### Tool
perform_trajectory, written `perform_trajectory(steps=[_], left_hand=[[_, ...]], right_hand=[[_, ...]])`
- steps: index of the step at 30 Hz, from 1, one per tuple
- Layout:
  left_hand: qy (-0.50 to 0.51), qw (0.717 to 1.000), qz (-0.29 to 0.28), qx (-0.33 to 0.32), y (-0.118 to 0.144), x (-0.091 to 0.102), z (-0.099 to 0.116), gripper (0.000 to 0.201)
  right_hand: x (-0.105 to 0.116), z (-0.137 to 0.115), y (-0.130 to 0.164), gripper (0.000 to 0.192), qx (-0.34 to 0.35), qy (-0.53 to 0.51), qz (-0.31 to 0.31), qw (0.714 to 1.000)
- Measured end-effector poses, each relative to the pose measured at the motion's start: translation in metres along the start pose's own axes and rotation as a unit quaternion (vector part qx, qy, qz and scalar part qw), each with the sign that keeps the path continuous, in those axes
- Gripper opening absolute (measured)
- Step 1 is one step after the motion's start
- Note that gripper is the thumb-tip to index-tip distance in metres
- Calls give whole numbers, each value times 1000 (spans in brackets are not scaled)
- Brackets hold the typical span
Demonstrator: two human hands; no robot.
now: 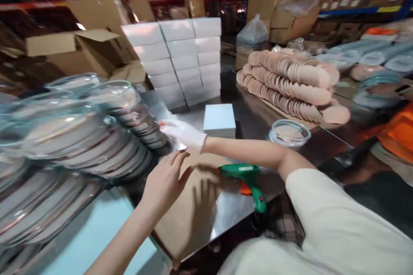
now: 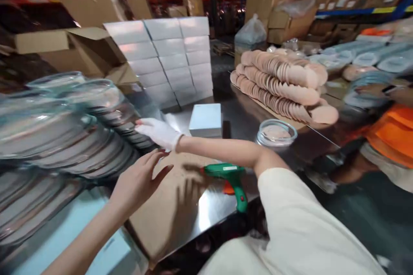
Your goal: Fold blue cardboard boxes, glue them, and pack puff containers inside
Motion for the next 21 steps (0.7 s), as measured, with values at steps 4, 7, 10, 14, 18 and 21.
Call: perform_trajectory(steps=[4,7,10,14,18,21], left_hand=[[65,986,-125,-88,16,-29,77,26],[88,973,-189,-95,31,-49,104,32],[2,981,-196,4,52,-58,102,38],[-196,948,-152,200,99,-76,88,50],[-248,937,-29,244,149,-122,82,65],[-226,944,40,237,179,-155,73,61]], right_hand=[[127,19,129,33,106,212,67,969],[226,70,222,33,-13,416,124,901],[282,138,271,43,-121,489,103,857],[286,196,289,52,-119,522,50,843],[256,185,292,53,-89,628,23,773],[199,148,295,53,-122,615,43,778]])
Point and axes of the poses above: each hand's wrist, its own y-axis away from the middle knuckle, its own x-axis out of the back of the hand, z = x × y, the point moved 1 cm from there along -y, towards the middle knuckle, and after that the axes turned 13 degrees about y, right-handed, at the moved point
